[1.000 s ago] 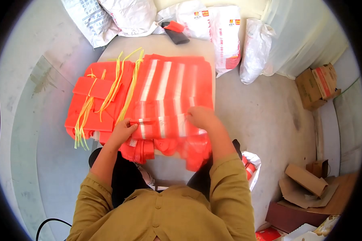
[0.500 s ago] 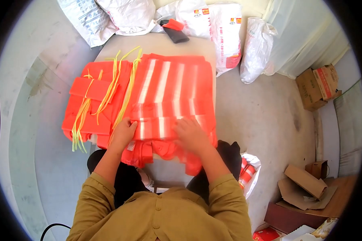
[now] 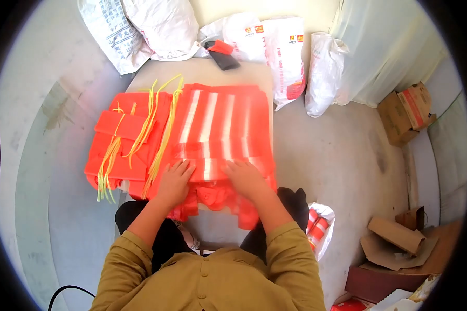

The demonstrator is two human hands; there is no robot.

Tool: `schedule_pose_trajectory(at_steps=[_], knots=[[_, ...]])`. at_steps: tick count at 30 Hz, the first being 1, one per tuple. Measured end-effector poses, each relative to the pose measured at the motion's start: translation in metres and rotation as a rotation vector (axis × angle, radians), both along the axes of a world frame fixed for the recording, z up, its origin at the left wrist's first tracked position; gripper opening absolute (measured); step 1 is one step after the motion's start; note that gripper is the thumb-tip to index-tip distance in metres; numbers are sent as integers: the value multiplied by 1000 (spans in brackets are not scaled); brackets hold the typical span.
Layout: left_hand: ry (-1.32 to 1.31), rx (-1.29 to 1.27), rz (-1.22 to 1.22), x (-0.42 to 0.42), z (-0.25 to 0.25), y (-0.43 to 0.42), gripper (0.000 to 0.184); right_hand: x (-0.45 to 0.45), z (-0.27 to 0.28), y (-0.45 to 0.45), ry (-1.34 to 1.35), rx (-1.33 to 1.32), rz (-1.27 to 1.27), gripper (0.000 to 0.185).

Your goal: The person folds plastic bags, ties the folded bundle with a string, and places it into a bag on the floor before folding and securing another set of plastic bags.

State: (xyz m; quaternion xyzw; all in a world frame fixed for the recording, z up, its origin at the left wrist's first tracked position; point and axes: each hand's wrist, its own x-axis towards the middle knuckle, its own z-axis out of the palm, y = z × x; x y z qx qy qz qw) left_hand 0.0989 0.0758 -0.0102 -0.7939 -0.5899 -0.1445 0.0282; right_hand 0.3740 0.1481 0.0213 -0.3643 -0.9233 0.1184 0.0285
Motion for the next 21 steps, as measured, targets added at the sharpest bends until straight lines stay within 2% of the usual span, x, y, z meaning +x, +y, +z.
schedule_pose_trajectory(at_steps=[3,6,9,12,15,18,21], knots=[[-39,-43,-12,-4,0,-2,46,-4,22,-4,-53,-116,-52,39],[44,-268,-41,-1,51,-8,33,-2,58,-6,-177,-325,-151,32],[-98,-502,22,-4,91,-3,22,-1,90,1,-75,-530,-260,17],[-165,-300,100,-8,81,5,27,5,39,15,183,-87,-234,18],[-27,-149,34,-8,52,8,41,-8,24,8,429,44,-149,24],[-80,-74,-34,14,43,-7,58,-14,28,-11,238,-50,21,37],[-133,-153,-108,28,27,-15,62,-16,4,-24,247,22,21,52]])
